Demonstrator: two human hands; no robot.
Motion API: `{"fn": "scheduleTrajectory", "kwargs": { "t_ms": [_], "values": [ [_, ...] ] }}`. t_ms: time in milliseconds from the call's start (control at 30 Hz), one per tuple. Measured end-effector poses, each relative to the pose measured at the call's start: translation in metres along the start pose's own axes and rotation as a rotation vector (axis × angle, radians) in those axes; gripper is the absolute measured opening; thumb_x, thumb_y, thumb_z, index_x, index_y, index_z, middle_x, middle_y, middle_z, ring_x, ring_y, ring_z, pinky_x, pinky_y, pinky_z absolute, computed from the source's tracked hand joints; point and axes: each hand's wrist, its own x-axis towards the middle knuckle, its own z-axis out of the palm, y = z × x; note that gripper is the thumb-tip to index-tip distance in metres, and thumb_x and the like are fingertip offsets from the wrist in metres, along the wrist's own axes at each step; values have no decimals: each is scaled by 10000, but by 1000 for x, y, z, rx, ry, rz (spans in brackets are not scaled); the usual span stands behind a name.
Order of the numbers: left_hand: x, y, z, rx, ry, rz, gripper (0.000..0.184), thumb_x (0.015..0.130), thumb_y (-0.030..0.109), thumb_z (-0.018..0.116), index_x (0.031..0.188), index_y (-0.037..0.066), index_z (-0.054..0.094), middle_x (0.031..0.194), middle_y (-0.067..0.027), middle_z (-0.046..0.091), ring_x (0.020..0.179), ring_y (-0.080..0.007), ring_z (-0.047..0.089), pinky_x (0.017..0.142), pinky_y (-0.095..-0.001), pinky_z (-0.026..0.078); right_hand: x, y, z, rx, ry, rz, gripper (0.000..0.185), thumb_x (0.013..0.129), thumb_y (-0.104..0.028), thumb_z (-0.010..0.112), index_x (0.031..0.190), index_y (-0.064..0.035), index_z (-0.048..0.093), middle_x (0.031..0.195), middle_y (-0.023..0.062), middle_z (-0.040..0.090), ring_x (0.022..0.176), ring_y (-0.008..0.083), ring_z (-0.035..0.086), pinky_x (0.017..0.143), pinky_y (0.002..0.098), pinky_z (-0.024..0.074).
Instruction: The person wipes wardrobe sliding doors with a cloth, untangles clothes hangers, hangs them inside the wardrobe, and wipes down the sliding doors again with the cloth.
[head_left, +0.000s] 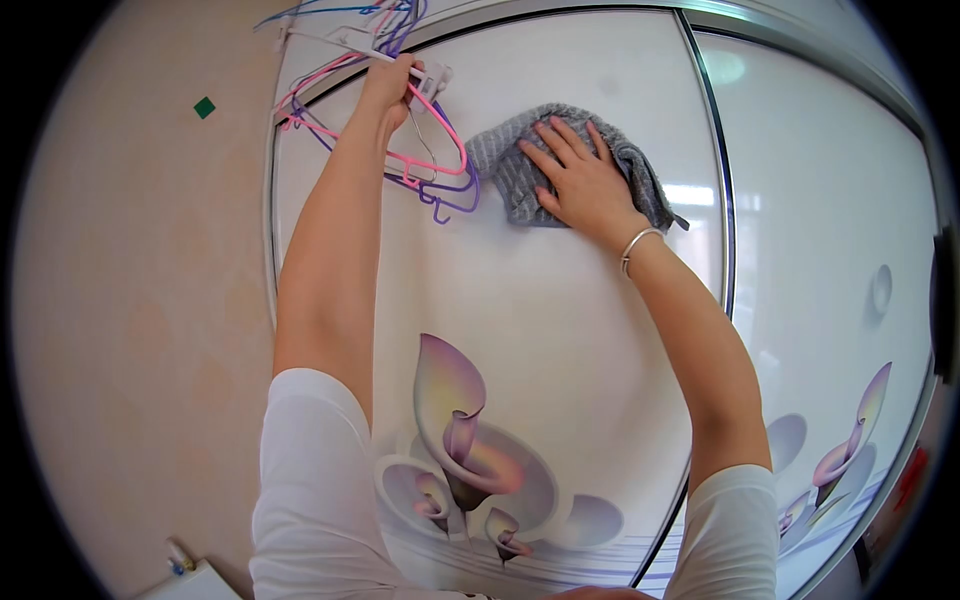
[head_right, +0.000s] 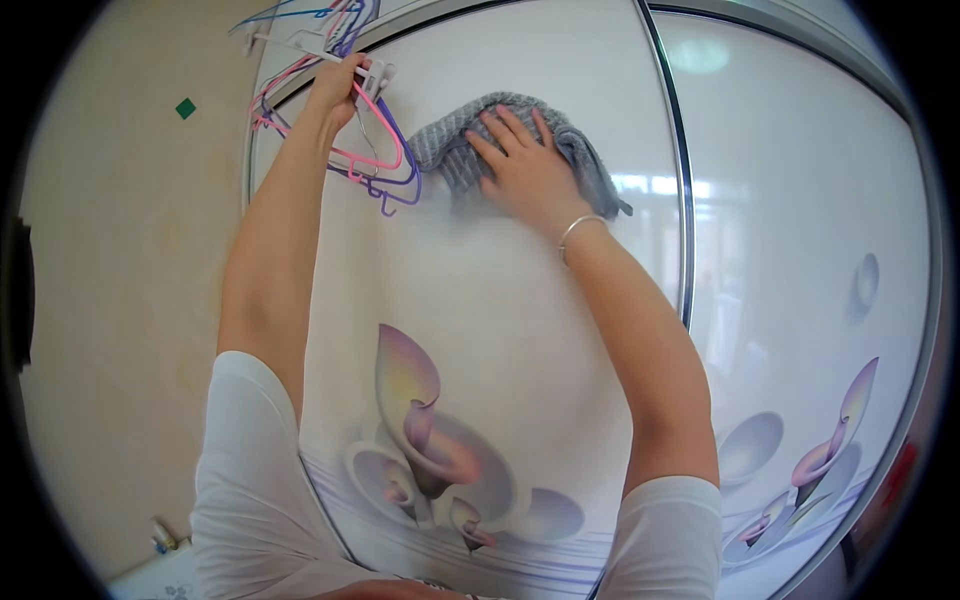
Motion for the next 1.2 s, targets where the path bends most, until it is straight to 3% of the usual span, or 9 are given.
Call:
{"fn": "scheduleTrajectory", "kwargs": {
  "t_ms": [200, 533, 833, 900, 967, 1000, 1100, 1133, 1200],
  "values": [
    [-22, -20, -17, -26, -6, -40, 147, 896, 127, 557, 848, -11, 576, 732, -90, 603, 619, -180, 594, 554, -333, 525, 1, -5, -1, -22, 28, 16, 538, 879, -303, 531, 1391, -168, 437, 1471, 56, 371, 1409, 208, 239, 1162, 468, 111],
    [-43, -2, -17, -184, 113, -99, 134, 857, 64, 590, 888, -64, 565, 789, -127, 581, 660, -200, 576, 596, -327, 514, 0, -13, -31, 186, 141, -21, 455, 732, 23, 574, 1170, -97, 588, 1239, 67, 519, 1196, 257, 445, 999, 376, 358],
    [-52, 8, -9, -272, 79, -119, 212, 906, 98, 548, 1013, -83, 515, 910, -153, 602, 798, -239, 640, 721, -359, 541, -34, -62, -28, 477, -148, -230, 182, 735, 5, 552, 878, -80, 626, 1012, 37, 574, 996, 246, 509, 897, 408, 407],
    [-68, 19, -4, -232, 55, -135, 204, 916, 90, 509, 1019, -85, 522, 933, -159, 619, 824, -237, 643, 717, -380, 550, -28, -71, -33, 584, -72, -118, 69, 769, -69, 538, 782, -39, 600, 819, 87, 590, 841, 290, 557, 777, 408, 441],
    [-74, 23, -8, -189, 31, -142, 217, 931, 99, 476, 1043, -81, 523, 962, -163, 631, 847, -238, 646, 728, -399, 554, -15, -75, -31, 732, -37, 48, 127, 790, -145, 559, 746, -33, 600, 731, 128, 598, 744, 308, 585, 703, 424, 459],
    [-74, 22, -11, -166, 18, -139, 231, 941, 111, 462, 1064, -75, 520, 980, -164, 634, 857, -241, 647, 740, -407, 553, -7, -76, -40, 808, -130, 169, 229, 854, -194, 542, 759, 8, 592, 611, 163, 533, 582, 255, 560, 601, 395, 443],
    [-76, 18, -12, -148, 25, -161, 246, 959, 133, 443, 1098, -55, 519, 994, -154, 641, 865, -244, 648, 761, -416, 551, 13, -70, -40, 1131, -305, 429, 270, 886, -223, 552, 752, 4, 609, 550, 93, 490, 546, 141, 499, 557, 323, 410],
    [-79, 19, -11, -150, 37, -166, 247, 963, 137, 440, 1105, -48, 520, 992, -148, 643, 863, -244, 648, 765, -415, 550, 17, -66, -41, 1158, -357, 453, 246, 901, -234, 560, 818, -14, 631, 657, 35, 538, 656, 72, 474, 586, 253, 394],
    [-83, 21, -9, -169, 22, -163, 246, 961, 137, 445, 1101, -50, 524, 985, -147, 645, 864, -241, 648, 757, -408, 549, 23, -61, -24, 1324, -212, 446, 203, 901, -207, 561, 882, -21, 640, 788, 24, 588, 746, 77, 498, 634, 238, 404]
  ]
}}
